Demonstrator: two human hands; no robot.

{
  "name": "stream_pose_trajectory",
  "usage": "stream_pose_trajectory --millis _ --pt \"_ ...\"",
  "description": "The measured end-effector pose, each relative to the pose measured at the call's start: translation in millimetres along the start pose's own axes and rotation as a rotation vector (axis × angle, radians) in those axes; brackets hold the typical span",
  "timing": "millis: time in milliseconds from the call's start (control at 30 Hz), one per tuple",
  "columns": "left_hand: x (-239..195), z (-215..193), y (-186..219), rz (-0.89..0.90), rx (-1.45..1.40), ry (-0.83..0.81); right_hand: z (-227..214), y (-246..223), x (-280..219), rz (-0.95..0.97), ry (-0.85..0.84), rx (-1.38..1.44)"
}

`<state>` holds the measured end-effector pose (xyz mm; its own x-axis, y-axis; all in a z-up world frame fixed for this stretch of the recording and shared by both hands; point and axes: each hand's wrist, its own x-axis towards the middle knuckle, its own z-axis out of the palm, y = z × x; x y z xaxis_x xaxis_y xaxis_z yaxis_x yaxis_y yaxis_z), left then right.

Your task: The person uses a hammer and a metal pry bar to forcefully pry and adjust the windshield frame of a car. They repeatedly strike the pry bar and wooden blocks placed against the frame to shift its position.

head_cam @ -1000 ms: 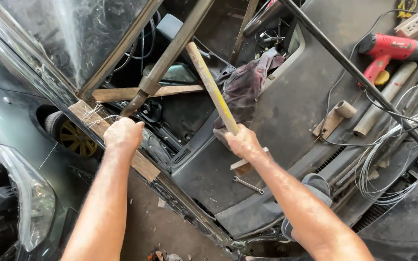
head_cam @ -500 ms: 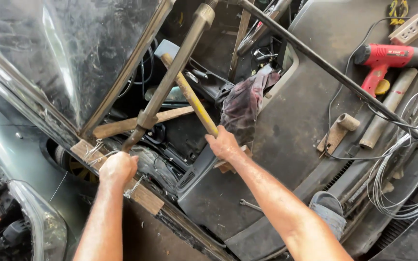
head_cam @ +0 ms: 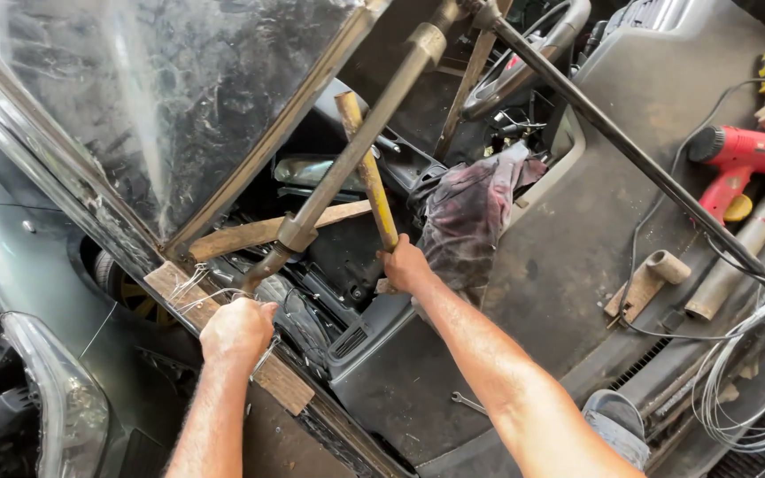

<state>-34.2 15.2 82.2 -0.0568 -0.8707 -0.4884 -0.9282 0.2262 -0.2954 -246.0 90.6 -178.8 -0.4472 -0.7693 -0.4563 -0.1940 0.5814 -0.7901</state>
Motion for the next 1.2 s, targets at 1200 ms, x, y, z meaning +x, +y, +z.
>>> stream_pose_trajectory --millis 1200 --pt "-3.2 25.4 -3.0 -0.010 -0.301 0.116 2.3 9.4 29.1 0.014 0.043 -0.134"
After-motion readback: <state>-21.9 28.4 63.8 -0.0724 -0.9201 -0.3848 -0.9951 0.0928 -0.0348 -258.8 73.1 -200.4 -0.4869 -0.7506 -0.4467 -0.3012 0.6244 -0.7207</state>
